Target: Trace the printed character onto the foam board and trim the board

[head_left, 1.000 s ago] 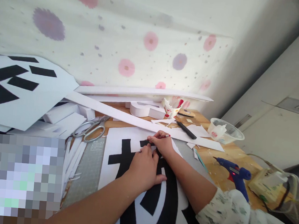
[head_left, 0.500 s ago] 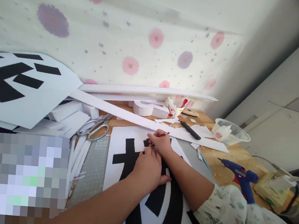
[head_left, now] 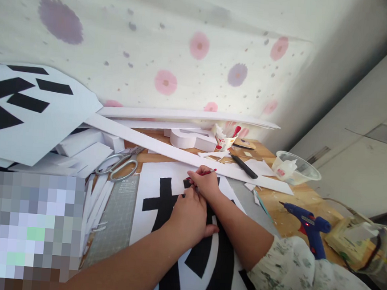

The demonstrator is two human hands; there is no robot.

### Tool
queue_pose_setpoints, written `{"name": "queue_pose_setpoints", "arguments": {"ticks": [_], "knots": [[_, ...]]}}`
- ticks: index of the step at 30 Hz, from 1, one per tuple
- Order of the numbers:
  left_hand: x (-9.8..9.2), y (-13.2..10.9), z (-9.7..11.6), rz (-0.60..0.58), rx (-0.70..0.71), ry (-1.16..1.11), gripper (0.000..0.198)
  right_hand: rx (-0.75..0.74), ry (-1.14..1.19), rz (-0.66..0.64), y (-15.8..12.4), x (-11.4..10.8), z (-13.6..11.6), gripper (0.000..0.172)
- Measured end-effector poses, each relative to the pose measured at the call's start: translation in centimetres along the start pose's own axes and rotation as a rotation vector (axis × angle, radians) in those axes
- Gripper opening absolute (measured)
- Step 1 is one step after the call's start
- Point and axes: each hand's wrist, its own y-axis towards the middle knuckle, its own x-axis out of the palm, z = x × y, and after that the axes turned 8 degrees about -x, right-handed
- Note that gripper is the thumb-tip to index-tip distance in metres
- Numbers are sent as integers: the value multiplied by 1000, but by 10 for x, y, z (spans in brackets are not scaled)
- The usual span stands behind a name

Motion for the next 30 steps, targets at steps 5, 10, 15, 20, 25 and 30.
{"name": "queue_pose_setpoints", "arguments": {"ticks": [5, 10, 15, 20, 25, 30], "knots": [[-2, 0, 0, -3, 1, 1, 91, -25, -64, 11, 0, 0, -2, 26], [-3, 0, 0, -7, 3, 7, 90, 3, -97, 14, -1, -2, -10, 24], [-4, 0, 0, -19, 20, 33, 91, 19, -147, 49, 0, -8, -12, 23], [-4, -1, -1, -19, 20, 53, 91, 27, -175, 65, 1, -15, -12, 22], [-2, -1, 0, -24, 13, 65, 92, 39, -189, 83, 2, -19, -11, 22], [-2, 0, 1, -26, 17, 73, 91, 33, -200, 109, 4, -24, -7, 22]]}}
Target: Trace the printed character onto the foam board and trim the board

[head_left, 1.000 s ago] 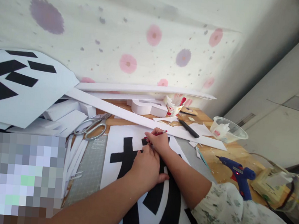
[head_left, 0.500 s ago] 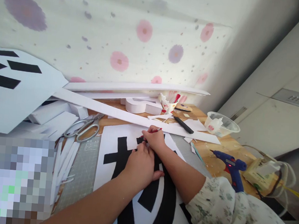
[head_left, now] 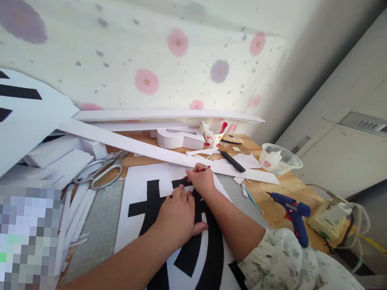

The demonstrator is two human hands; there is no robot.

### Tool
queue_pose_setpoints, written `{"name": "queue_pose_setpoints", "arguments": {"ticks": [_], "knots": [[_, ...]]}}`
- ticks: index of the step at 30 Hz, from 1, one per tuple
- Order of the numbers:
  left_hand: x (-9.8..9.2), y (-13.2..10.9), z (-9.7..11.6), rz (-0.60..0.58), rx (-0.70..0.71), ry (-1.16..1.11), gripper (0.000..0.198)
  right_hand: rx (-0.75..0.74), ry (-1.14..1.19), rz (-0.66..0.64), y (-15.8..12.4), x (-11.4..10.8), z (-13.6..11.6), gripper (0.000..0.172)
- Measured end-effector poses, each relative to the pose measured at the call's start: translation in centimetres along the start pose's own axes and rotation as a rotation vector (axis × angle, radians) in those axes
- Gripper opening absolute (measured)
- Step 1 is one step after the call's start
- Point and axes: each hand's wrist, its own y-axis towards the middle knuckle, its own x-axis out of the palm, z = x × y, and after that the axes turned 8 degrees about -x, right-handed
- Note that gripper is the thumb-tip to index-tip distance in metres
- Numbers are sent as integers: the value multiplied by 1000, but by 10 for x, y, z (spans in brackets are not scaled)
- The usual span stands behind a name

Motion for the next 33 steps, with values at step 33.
{"name": "queue_pose_setpoints", "arguments": {"ticks": [33], "knots": [[-9, -2, 2, -54, -24, 45, 86, 53, -152, 181, 32, -31, 38, 14]]}}
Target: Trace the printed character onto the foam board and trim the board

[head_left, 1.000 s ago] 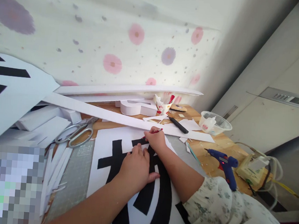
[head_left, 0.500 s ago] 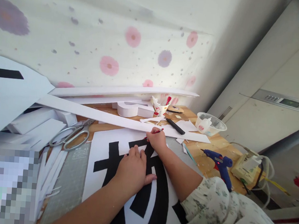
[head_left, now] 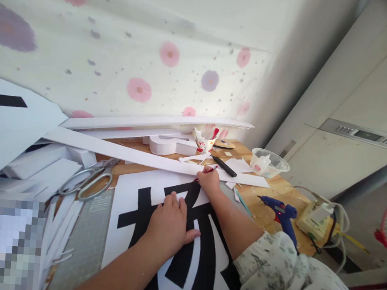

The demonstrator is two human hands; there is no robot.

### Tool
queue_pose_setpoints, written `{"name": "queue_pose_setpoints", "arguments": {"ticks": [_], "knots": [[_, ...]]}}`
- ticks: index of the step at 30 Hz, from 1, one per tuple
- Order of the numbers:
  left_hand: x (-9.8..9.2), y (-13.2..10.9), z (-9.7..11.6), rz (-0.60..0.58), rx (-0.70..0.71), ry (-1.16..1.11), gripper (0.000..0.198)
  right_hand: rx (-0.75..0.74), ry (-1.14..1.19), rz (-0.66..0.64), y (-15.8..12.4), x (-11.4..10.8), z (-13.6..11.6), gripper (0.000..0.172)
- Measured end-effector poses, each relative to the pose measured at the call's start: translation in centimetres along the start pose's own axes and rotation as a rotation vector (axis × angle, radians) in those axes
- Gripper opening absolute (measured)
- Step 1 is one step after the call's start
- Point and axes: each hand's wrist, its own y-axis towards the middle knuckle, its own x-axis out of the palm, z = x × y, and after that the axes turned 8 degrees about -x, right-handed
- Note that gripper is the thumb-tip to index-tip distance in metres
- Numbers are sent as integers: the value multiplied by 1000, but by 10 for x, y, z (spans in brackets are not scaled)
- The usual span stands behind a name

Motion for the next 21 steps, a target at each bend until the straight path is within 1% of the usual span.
{"name": "queue_pose_setpoints", "arguments": {"ticks": [9, 17, 21], "knots": [[2, 0, -1, 4, 1, 3, 85, -2, -39, 45, 5, -7, 2, 16], [-1, -1, 0, 2, -2, 5, 84, -1, -36, 96, 10, -11, 11, 16], [0, 0, 0, -1, 0, 9, 84, -15, -14, 100, 13, -12, 16, 18]]}}
